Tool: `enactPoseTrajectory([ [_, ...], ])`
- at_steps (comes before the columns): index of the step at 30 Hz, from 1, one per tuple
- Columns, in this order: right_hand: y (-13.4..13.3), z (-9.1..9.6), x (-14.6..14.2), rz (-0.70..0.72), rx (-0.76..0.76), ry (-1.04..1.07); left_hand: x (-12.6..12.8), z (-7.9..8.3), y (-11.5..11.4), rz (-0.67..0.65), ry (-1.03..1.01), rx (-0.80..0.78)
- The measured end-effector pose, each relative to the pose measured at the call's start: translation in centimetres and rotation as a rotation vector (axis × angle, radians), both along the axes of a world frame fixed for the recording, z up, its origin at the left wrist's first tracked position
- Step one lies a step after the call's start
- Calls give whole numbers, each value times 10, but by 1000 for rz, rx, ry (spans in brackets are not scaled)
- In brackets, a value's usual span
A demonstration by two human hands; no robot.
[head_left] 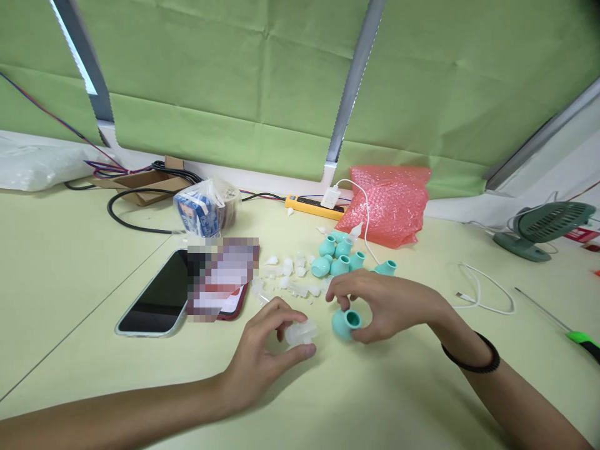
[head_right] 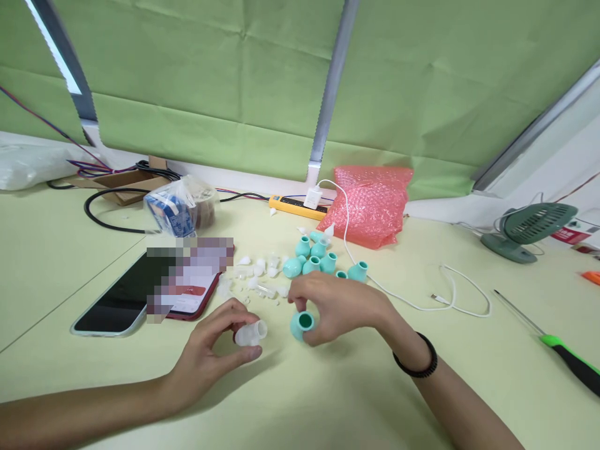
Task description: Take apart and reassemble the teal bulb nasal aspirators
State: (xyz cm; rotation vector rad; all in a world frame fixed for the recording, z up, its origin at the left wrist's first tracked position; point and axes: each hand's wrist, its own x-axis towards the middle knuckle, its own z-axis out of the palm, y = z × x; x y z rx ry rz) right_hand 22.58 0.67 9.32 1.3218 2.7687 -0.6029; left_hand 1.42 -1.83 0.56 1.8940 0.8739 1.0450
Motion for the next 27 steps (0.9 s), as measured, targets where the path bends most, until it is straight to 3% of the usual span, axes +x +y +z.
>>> enactPoseTrajectory([
  [6,-5,-6,-15,112,-100,-19,-1,1,-6,-50,19,173],
  [11,-2,-11,-19,114,-43,-31,-1,3,-10,-53,-11,197],
  [14,0,-12,-22,137,-2,-6,-1,0,-9,-71,-28,133],
  [22,0,-9,-18,131,2,31,3,-2,-6,9,-170,-220],
  [27,0,-5,-19,79,-1,31,4,0,-4,-9,-209,-280],
])
